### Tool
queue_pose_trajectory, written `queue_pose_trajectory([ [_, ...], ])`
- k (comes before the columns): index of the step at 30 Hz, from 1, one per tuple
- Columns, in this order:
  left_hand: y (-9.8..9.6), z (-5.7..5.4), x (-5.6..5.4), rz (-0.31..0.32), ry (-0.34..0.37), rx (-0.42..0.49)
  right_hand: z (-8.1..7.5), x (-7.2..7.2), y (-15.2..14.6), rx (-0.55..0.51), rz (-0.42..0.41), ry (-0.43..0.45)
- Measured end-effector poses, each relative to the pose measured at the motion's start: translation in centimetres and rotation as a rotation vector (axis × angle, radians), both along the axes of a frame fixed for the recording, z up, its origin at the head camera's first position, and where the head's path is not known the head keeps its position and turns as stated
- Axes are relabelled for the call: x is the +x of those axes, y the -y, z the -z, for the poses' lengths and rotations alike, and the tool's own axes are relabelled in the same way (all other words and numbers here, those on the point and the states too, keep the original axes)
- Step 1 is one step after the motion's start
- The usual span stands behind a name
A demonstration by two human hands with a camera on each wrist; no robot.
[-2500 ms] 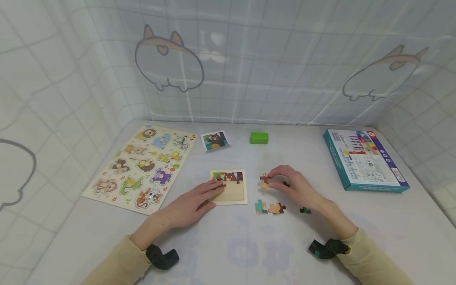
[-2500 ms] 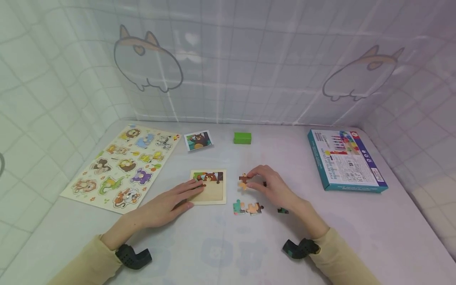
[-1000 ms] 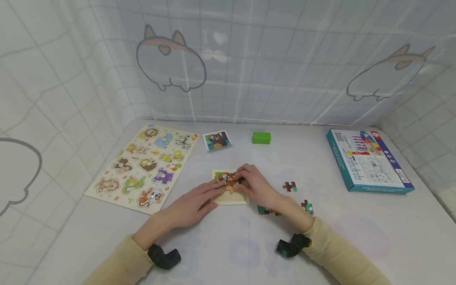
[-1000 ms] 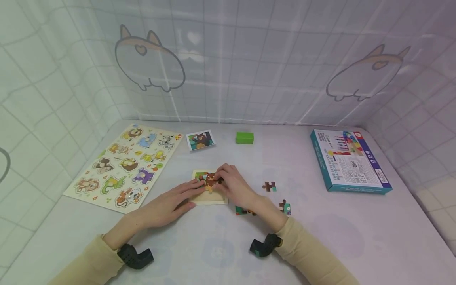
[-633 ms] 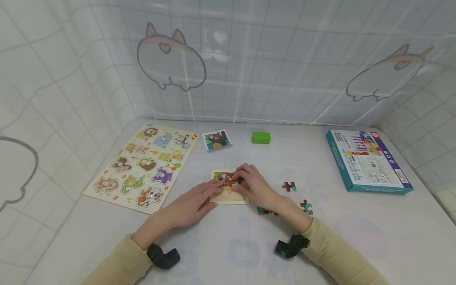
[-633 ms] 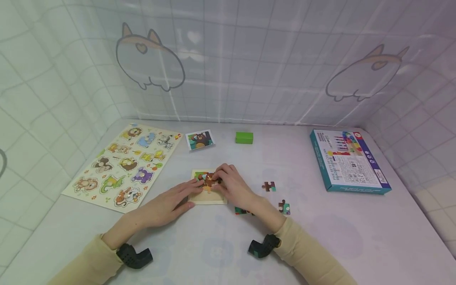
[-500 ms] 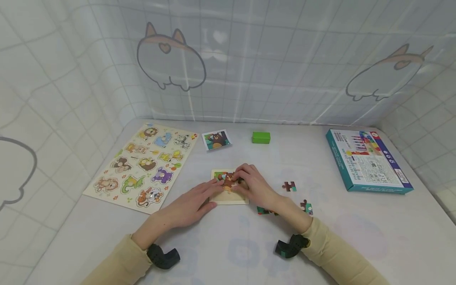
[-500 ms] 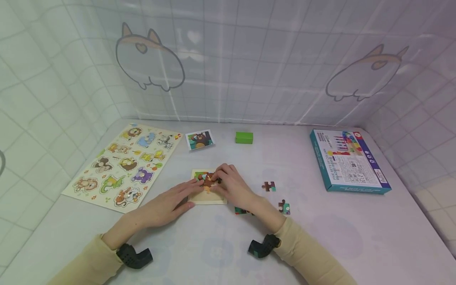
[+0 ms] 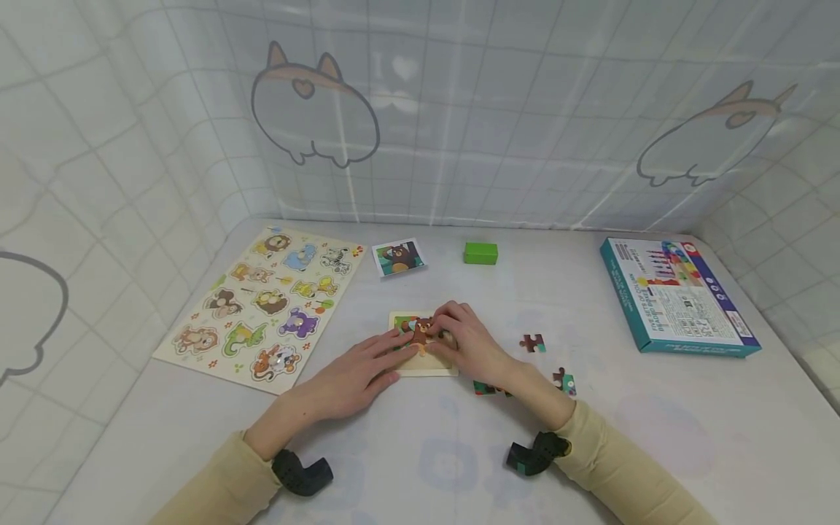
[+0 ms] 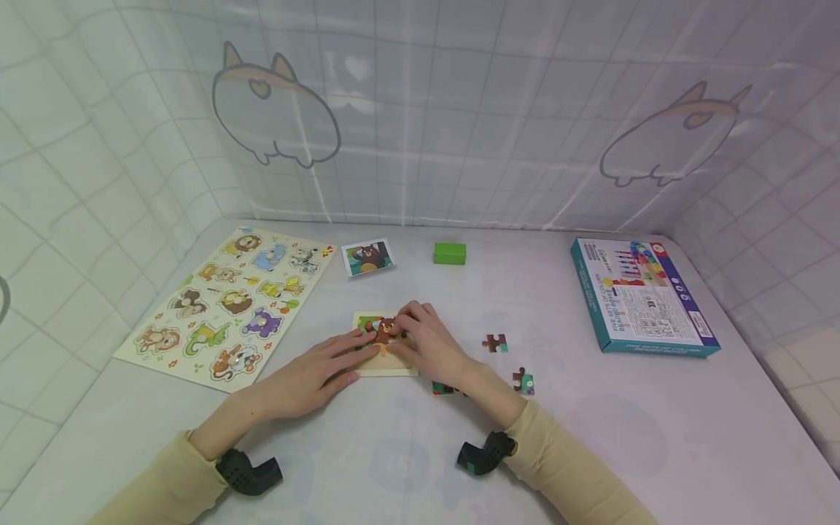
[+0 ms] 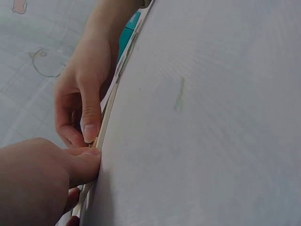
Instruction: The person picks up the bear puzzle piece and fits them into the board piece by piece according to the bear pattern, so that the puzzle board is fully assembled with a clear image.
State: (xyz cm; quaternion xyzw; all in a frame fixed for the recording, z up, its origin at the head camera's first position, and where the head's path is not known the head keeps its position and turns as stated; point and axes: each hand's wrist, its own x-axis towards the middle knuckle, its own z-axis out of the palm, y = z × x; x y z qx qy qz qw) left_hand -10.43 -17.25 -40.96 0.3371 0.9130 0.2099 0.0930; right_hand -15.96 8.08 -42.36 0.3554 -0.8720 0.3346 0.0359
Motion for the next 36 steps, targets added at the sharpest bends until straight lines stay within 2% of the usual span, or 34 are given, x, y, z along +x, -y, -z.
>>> queue_pose_trajectory([
  [7, -0.1, 0.2, 0.0, 0.001, -0.046, -0.022, 0.1, 0.0, 0.0, -0.004, -0.006, -0.002],
  [16, -0.5, 0.1, 0.1, -0.023, -0.044, -0.036, 0.0, 0.0, 0.0, -0.019, -0.007, -0.004],
  [25, -0.6, 0.1, 0.1, 0.005, -0.094, -0.060, -0.1, -0.1, 0.0, 0.001, 0.003, 0.033],
  [30, -0.9, -0.1, 0.1, 0.017, -0.123, -0.080, -0.1, -0.1, 0.0, -0.013, 0.023, 0.020],
  [33, -1.3, -0.2, 0.2, 0.030, -0.109, -0.076, 0.0, 0.0, 0.0, -0.023, 0.035, 0.001],
  [36, -1.5, -0.2, 0.2, 0.018, -0.052, -0.051, 0.1, 0.0, 0.0, -0.029, 0.041, -0.009],
])
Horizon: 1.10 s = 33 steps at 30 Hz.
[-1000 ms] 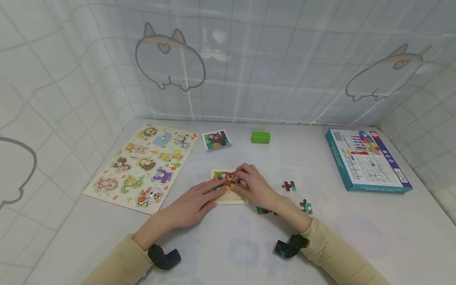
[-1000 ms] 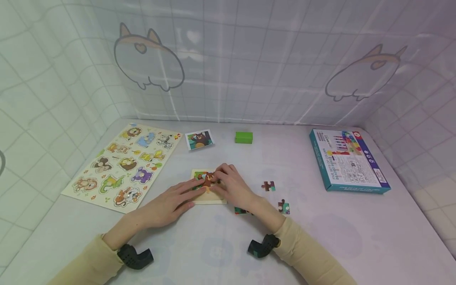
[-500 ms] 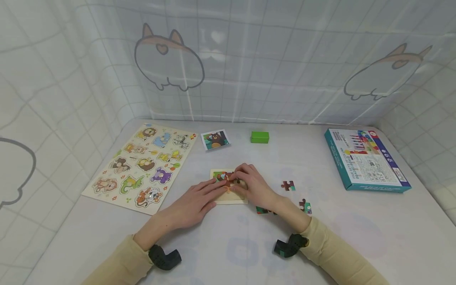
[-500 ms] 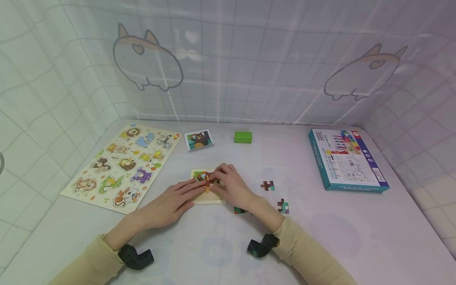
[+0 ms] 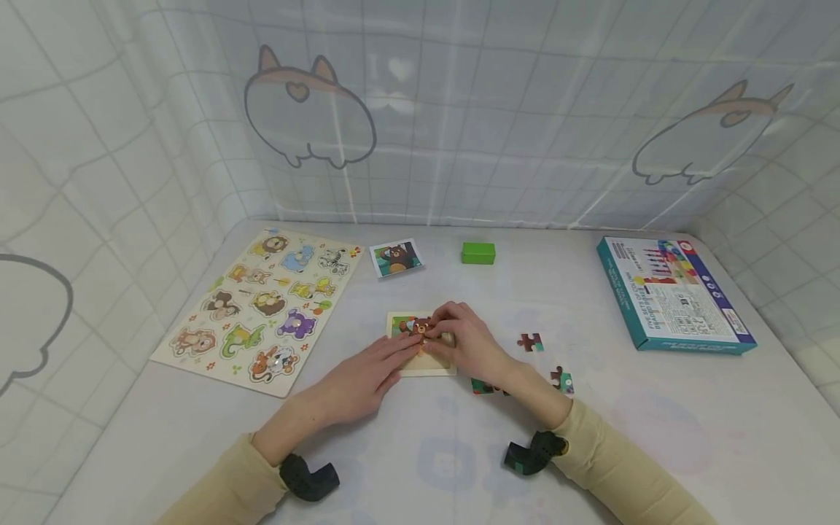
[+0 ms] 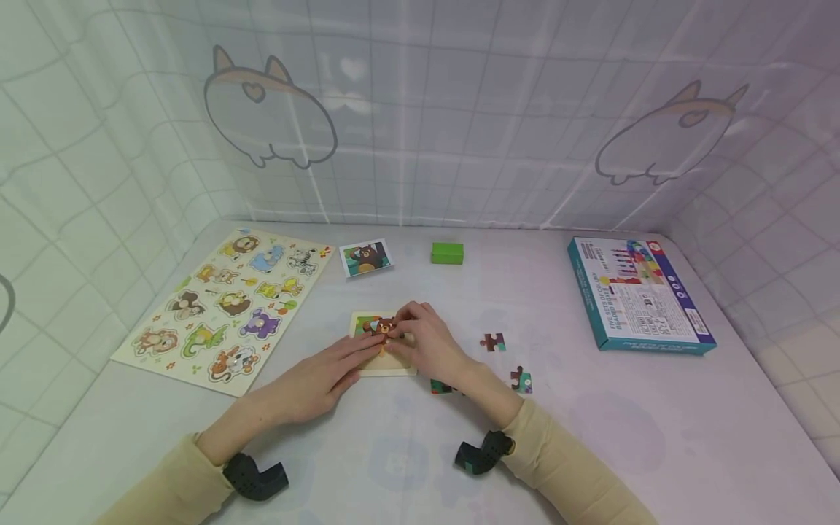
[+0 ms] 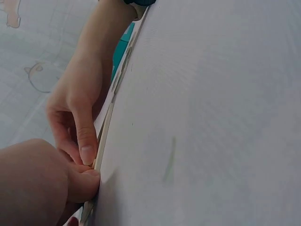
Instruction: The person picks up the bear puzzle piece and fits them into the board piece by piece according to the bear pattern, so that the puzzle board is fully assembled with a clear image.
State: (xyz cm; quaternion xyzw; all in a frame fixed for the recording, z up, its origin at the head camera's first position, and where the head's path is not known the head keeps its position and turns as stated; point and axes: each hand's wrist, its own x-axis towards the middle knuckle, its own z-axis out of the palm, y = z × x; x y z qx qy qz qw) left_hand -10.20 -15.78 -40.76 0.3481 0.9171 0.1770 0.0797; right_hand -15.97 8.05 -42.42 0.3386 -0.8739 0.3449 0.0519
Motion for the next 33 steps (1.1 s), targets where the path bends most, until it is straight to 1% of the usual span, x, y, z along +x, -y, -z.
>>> queue_pose_trajectory([
  [3, 0.0, 0.1, 0.0, -0.029, 0.059, 0.026, 0.0, 0.0, 0.0, -0.007, 0.000, -0.004],
  [6, 0.1, 0.2, 0.0, -0.043, 0.082, 0.038, -0.1, 0.1, 0.1, -0.011, -0.004, -0.004],
  [12, 0.2, 0.3, -0.1, -0.035, 0.081, 0.035, -0.1, 0.1, 0.0, -0.022, -0.003, 0.003],
  [20, 0.3, 0.3, -0.1, -0.001, 0.048, 0.027, -0.1, 0.2, 0.0, -0.012, 0.019, 0.035],
  [23, 0.2, 0.3, -0.1, 0.006, 0.044, 0.026, -0.6, 0.3, -0.1, 0.023, 0.025, 0.066],
  [27, 0.2, 0.2, 0.0, 0.010, 0.047, 0.020, -1.8, 0.7, -0.6, 0.082, 0.000, 0.104],
  [30, 0.2, 0.1, 0.0, 0.001, 0.049, 0.008, -2.7, 0.8, -1.5, 0.069, -0.015, 0.122],
  [33, 0.3, 0.0, 0.0, -0.003, 0.052, -0.005, -3.2, 0.8, -3.0, 0.029, 0.003, 0.140],
])
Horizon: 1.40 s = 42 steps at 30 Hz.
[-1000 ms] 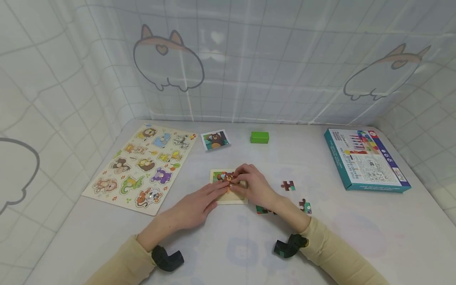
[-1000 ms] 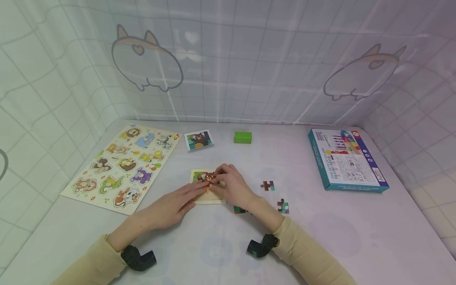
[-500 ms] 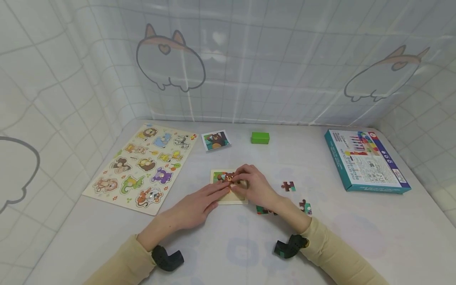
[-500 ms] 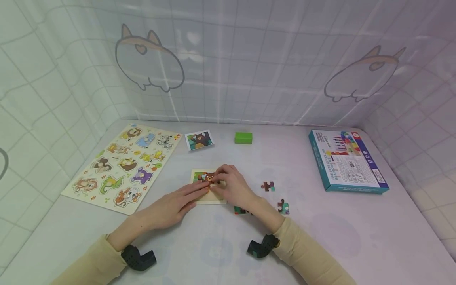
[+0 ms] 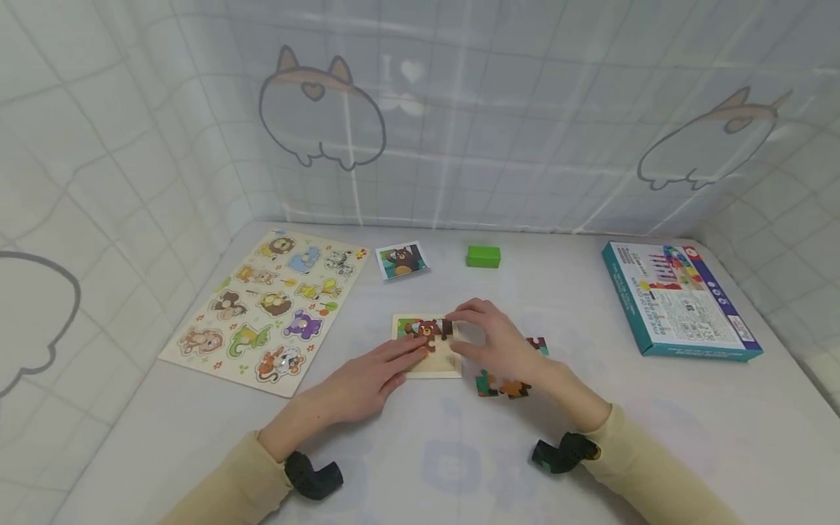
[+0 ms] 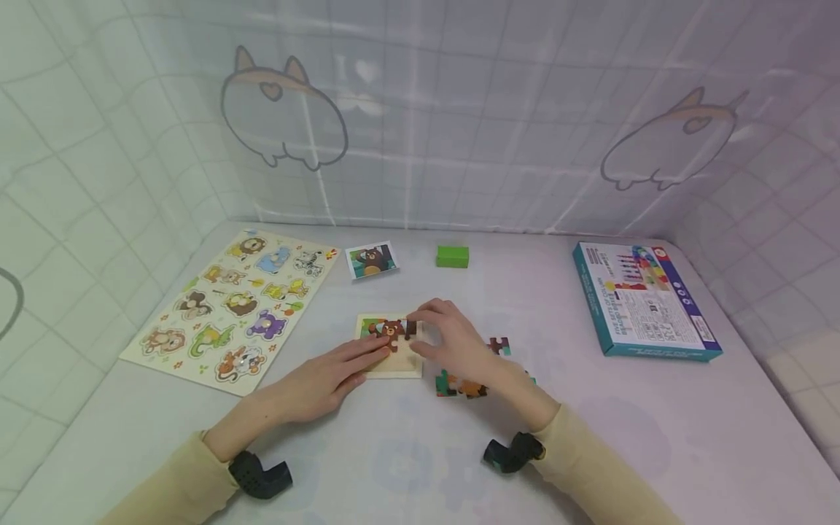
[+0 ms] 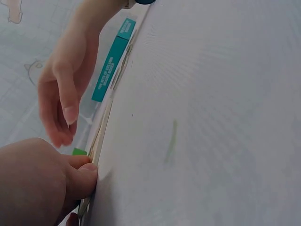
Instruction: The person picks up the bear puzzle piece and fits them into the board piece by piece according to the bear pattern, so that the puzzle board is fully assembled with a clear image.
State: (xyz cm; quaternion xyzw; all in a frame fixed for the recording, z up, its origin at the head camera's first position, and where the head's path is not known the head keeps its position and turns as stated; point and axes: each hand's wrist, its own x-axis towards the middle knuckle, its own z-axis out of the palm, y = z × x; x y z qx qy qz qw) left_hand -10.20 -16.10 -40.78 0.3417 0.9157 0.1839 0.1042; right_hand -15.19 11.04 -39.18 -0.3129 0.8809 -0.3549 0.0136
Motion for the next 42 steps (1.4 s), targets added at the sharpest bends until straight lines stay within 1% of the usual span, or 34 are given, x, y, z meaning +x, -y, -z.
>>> queue_pose_trajectory([
  [3, 0.0, 0.1, 0.0, 0.000, 0.005, -0.003, -0.1, 0.1, -1.9, -0.015, 0.039, 0.012],
  [9, 0.2, 0.1, 0.1, -0.001, 0.000, 0.001, 0.3, 0.4, -5.7, -0.032, 0.108, 0.025],
  [13, 0.3, 0.0, 0.2, 0.005, -0.018, 0.006, 0.4, 0.5, -8.2, -0.029, 0.148, 0.028],
  [17, 0.2, 0.1, 0.1, 0.013, -0.030, 0.012, 0.4, 0.8, -10.4, -0.023, 0.198, 0.086],
  [19, 0.2, 0.1, 0.1, 0.013, -0.025, 0.012, 0.6, 0.9, -11.4, -0.014, 0.210, 0.100],
  [22, 0.2, 0.1, 0.0, 0.006, -0.016, 0.005, 0.8, 0.9, -12.5, 0.006, 0.208, 0.090],
  [26, 0.2, 0.1, 0.0, -0.004, -0.014, 0.002, 0.9, 0.4, -13.6, 0.031, 0.199, 0.076],
  [32, 0.1, 0.1, 0.1, -0.005, -0.012, 0.009, 1.2, 0.0, -14.1, 0.055, 0.170, 0.102],
  [38, 0.0, 0.1, 0.0, -0.002, -0.011, 0.003, 1.9, 0.0, -14.1, 0.029, 0.154, 0.122],
  [42, 0.0, 0.2, -0.1, -0.001, -0.012, 0.003, 2.0, 0.1, -14.0, 0.023, 0.162, 0.131],
])
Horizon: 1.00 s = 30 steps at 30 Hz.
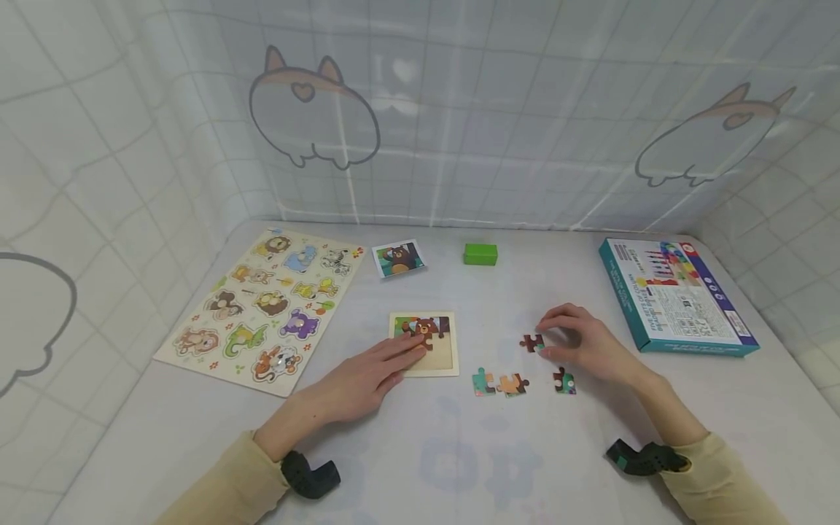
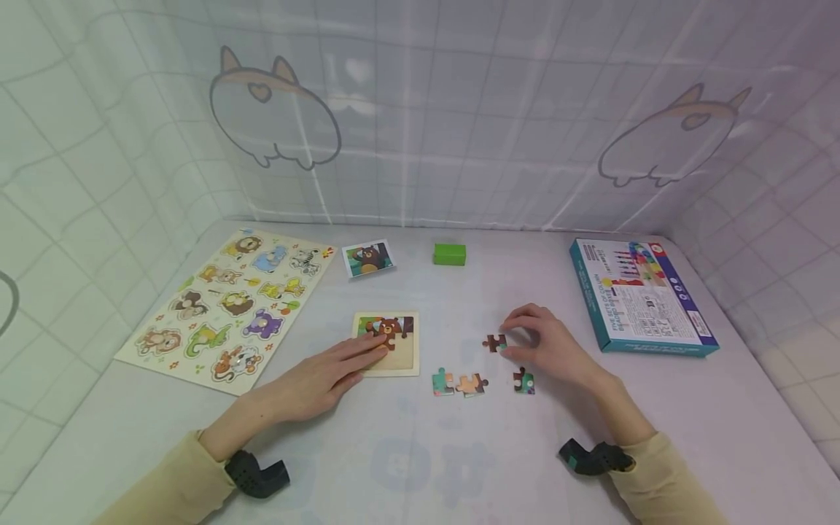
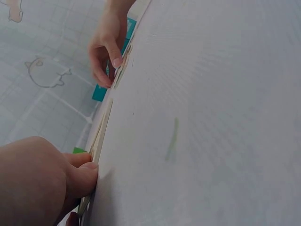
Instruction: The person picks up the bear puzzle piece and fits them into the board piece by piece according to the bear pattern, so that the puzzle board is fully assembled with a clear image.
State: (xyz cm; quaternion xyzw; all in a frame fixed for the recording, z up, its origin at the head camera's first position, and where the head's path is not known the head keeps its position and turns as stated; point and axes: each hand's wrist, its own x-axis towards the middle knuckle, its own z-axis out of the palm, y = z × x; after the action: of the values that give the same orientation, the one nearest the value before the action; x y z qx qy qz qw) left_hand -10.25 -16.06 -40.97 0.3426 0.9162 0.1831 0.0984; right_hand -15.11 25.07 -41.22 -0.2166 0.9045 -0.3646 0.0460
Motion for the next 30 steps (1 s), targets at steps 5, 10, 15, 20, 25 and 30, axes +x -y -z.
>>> queue_pose_trajectory([
  [5, 0.00, 0.05, -0.02, 0.000, 0.001, 0.000, 0.15, -0.01, -0.03, -0.002, 0.009, -0.013],
  [10, -0.01, 0.04, 0.01, 0.001, 0.008, 0.003, 0.41, -0.08, -0.06, -0.003, 0.007, -0.044],
  [15, 0.01, 0.02, 0.00, -0.002, 0.014, 0.005, 0.58, -0.16, -0.04, -0.005, 0.005, -0.064],
  [20, 0.03, 0.01, -0.04, 0.000, 0.015, 0.011, 0.82, -0.34, -0.11, 0.001, -0.011, -0.098],
  [25, 0.07, 0.02, -0.04, 0.004, 0.013, 0.014, 0.98, -0.42, -0.11, -0.004, -0.025, -0.109],
  [30, 0.07, 0.07, -0.05, 0.004, 0.012, 0.017, 0.90, -0.27, -0.07, -0.007, -0.035, -0.120],
])
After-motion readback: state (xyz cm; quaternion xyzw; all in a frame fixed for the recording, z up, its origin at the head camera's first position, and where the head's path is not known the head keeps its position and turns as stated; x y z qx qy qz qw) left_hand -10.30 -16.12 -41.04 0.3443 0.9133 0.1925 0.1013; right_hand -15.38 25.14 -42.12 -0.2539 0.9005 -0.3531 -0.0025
